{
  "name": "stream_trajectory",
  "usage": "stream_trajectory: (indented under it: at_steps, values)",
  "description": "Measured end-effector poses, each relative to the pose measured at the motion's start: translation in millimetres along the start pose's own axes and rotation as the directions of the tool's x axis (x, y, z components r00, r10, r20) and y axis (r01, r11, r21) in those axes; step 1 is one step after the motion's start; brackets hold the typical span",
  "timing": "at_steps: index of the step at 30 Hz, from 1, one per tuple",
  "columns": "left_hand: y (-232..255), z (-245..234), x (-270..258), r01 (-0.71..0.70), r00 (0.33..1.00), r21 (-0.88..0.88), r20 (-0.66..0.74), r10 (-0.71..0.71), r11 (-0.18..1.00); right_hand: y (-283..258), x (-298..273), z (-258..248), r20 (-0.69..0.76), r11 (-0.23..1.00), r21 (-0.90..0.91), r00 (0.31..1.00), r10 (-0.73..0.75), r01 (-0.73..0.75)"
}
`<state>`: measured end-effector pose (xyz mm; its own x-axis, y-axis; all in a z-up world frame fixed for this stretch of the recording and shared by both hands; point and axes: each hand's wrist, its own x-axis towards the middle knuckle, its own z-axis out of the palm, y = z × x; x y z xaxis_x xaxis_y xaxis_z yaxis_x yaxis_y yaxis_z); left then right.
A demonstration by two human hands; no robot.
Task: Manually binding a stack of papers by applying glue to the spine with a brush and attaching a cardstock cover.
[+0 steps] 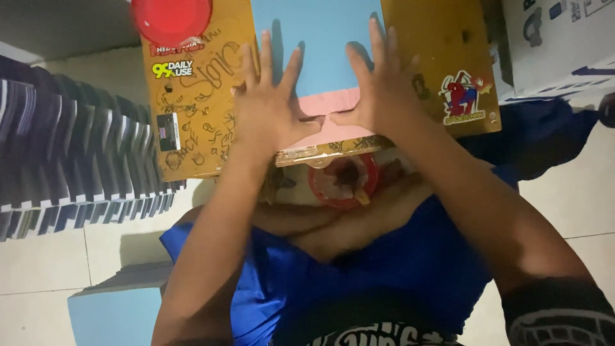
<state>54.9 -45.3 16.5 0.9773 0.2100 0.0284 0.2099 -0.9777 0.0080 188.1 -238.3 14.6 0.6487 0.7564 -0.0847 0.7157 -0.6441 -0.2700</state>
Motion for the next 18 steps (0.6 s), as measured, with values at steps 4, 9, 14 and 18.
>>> stream_trajectory:
  at_steps: [4, 9, 14, 18]
  values:
    - [-8, -43, 3, 0.1, 0.952, -0.13, 0.299, -0.058, 0.986, 5, 1, 9, -0.076, 0.999, -0.026, 0.996, -0.045, 0.043]
    - [-31, -2, -21, 0.09, 0.98, -0.319, -0.14, -0.141, 0.943, 11, -3, -2, -0.04, 0.998, 0.024, 0.998, -0.056, 0.057]
    - [-34, 23, -25, 0.067, 0.944, -0.257, -0.298, -0.145, 0.964, 49, -10, 21, -0.159, 0.985, 0.161, 0.986, -0.042, 0.068]
    - [-42, 22, -24, 0.054, 0.925, -0.324, -0.34, -0.17, 0.944, 60, -28, -2, -0.223, 0.9, 0.436, 0.971, 0.087, 0.019]
